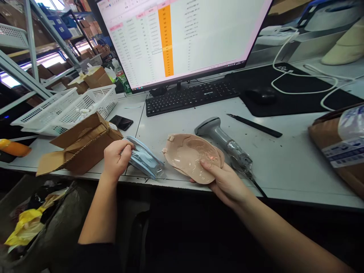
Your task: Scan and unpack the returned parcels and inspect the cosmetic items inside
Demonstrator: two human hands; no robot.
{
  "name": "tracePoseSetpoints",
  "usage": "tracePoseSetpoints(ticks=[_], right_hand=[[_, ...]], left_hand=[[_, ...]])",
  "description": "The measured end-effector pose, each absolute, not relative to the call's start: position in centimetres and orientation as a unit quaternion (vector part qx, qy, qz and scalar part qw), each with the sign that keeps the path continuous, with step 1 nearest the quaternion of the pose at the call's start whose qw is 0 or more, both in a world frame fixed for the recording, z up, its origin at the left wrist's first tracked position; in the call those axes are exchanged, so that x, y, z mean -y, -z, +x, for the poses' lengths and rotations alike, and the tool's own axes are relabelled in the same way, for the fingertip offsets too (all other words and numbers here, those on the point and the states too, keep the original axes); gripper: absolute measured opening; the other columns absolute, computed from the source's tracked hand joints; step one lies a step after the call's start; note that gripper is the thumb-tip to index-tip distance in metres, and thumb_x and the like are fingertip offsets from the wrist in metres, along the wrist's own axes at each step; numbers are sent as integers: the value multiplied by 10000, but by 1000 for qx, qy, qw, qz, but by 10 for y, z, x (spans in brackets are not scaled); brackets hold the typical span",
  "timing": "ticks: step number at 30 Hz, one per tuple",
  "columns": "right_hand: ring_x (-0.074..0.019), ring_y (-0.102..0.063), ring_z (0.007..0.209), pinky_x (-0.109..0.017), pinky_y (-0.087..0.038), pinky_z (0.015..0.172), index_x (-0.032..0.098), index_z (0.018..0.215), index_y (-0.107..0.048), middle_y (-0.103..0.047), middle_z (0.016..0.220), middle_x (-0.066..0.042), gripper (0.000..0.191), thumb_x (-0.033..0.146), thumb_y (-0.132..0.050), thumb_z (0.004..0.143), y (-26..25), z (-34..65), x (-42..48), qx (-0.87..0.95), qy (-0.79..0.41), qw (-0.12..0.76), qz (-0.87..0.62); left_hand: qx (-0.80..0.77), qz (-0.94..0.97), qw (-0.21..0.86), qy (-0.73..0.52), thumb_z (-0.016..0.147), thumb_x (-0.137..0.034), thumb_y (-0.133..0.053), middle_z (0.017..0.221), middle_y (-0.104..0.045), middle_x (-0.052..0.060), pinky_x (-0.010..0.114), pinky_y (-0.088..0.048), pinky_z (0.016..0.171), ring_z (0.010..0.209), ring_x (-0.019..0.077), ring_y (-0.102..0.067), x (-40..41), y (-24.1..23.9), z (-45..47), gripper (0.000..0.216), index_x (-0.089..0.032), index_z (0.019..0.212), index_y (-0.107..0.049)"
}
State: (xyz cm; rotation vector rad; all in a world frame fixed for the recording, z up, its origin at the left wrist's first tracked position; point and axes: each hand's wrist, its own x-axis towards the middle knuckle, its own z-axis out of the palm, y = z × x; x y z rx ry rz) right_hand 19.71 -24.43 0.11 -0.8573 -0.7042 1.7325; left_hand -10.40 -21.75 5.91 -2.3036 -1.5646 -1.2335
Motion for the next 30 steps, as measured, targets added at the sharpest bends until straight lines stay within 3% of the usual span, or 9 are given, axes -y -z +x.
tracePoseSetpoints(ticks=[3,7,12,15,17,20,22,25,30], right_hand=[[-279,-694,1007,-333,-654,597,290,1408,-560,-658,1315,-93,742,394,-857,737,-4,195,245,292,-718,521,-358],[-287,-691,1032,-357,-660,640,284,1373,-587,-661,1316,-89,687,390,-846,745,-7,193,246,300,-711,530,-351],[-277,-699,1020,-345,-653,654,268,1335,-612,-697,1251,-88,617,398,-820,769,-8,194,248,300,-695,548,-357],[-262,-698,1022,-321,-646,619,276,1314,-620,-702,1244,-74,539,364,-788,810,-11,195,248,286,-682,564,-367],[-250,-698,1018,-335,-655,626,284,1307,-617,-701,1248,-62,488,318,-758,840,-13,195,246,263,-686,570,-369],[-249,-699,1037,-371,-672,664,273,1303,-607,-691,1277,-65,438,277,-716,879,-12,195,243,227,-706,567,-358],[-261,-689,1080,-380,-675,667,258,1306,-597,-671,1319,-80,418,263,-693,899,-11,194,240,213,-714,567,-351],[-274,-664,1136,-376,-677,680,235,1291,-601,-646,1359,-93,407,239,-694,895,-9,193,239,213,-713,570,-349],[-271,-656,1143,-397,-681,723,272,1289,-618,-657,1339,-62,494,223,-768,822,-7,192,238,254,-705,574,-330]], left_hand=[[528,-780,-27,334,888,-250,-450,979,-790,29,296,-546,841,900,199,-726,226,-76,-105,350,-187,990,-779],[529,-808,-43,256,883,-240,-430,1216,-753,35,320,-523,970,1113,230,-702,230,-79,-103,454,-198,1205,-749],[543,-817,-66,183,881,-521,-603,1147,-770,64,354,-541,872,1009,267,-719,227,-83,-101,464,-221,1210,-732],[589,-772,-63,231,856,-539,-666,942,-777,32,303,-539,683,743,206,-707,227,-90,-102,491,-242,1247,-680],[610,-733,-75,294,865,-521,-671,941,-771,37,297,-543,622,664,190,-692,228,-92,-104,591,-249,1381,-577],[587,-718,-141,346,940,-442,-575,1235,-729,111,362,-614,768,944,248,-748,229,-89,-107,695,-254,1571,-353],[572,-729,-152,345,970,-330,-488,1349,-678,114,417,-589,940,1178,271,-686,230,-86,-108,649,-259,1593,-321],[578,-747,-101,312,945,-213,-437,1327,-698,73,422,-547,1018,1258,264,-643,233,-84,-108,617,-283,1556,-401],[618,-759,139,149,967,-249,-438,1202,-750,53,413,-561,775,1004,308,-730,242,-95,-105,445,-320,1366,-621]])
